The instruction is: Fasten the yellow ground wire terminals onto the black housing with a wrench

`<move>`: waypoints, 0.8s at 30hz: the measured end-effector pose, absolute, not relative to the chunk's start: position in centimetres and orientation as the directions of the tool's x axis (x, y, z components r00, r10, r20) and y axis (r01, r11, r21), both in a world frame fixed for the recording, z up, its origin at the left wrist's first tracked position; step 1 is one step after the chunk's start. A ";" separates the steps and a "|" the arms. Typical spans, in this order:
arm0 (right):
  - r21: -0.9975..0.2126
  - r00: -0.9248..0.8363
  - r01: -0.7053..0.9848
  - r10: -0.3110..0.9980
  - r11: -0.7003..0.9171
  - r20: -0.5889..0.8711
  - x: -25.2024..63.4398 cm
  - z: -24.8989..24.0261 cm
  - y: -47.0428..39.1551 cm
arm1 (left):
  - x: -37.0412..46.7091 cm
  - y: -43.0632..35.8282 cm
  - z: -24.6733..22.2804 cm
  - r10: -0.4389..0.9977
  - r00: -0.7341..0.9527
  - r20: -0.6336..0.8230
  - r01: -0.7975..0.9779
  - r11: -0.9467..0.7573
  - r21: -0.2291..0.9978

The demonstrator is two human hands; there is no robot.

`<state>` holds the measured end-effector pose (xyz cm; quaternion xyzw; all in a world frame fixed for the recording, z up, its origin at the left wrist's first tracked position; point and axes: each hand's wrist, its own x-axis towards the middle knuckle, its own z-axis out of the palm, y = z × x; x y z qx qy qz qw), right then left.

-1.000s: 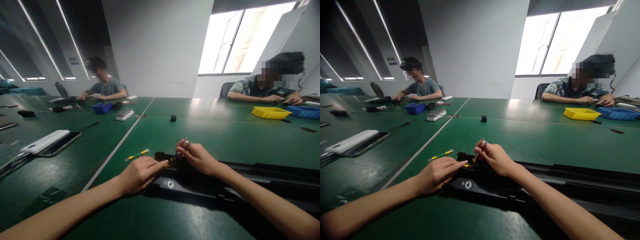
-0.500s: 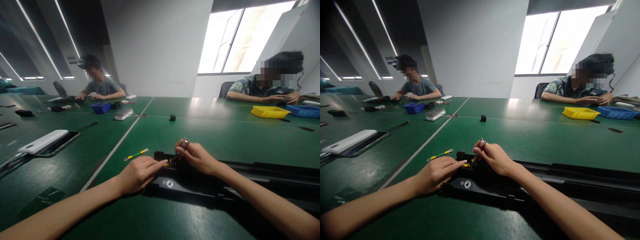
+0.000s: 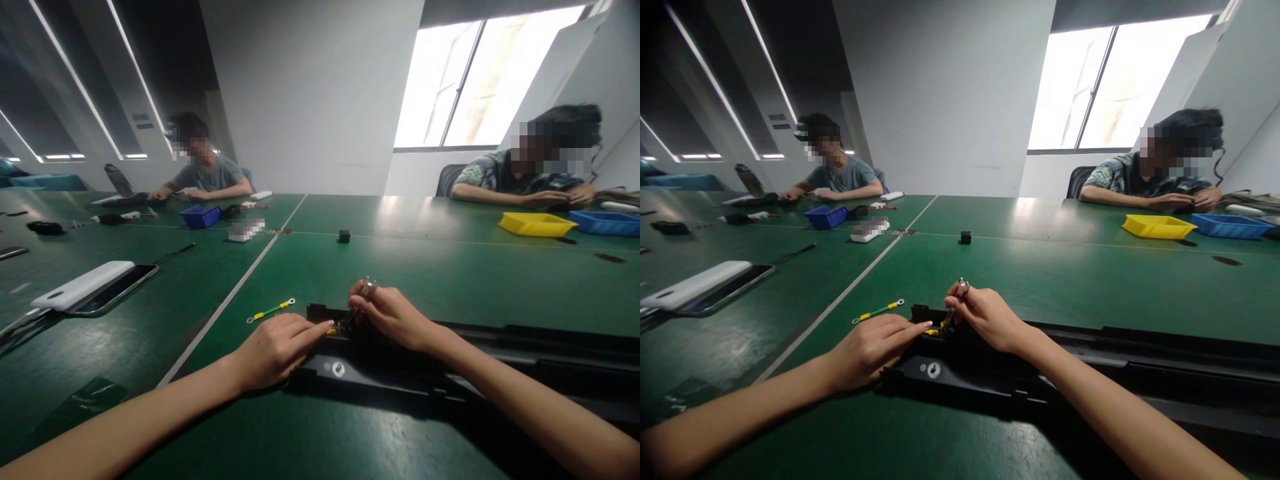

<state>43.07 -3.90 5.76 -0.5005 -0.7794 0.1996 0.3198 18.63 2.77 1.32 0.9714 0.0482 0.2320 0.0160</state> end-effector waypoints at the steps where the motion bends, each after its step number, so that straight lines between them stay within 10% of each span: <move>1: -0.631 -0.295 0.653 0.908 0.419 0.298 43.1 5.8 -3.9 | 18.6 2.8 1.3 0.099 0.888 0.450 0.084 -0.995 0.054; 24: -0.649 -0.311 0.630 0.905 0.426 0.292 43.1 5.8 -3.8 | 18.6 2.8 1.3 0.094 0.887 0.452 0.079 -0.996 0.051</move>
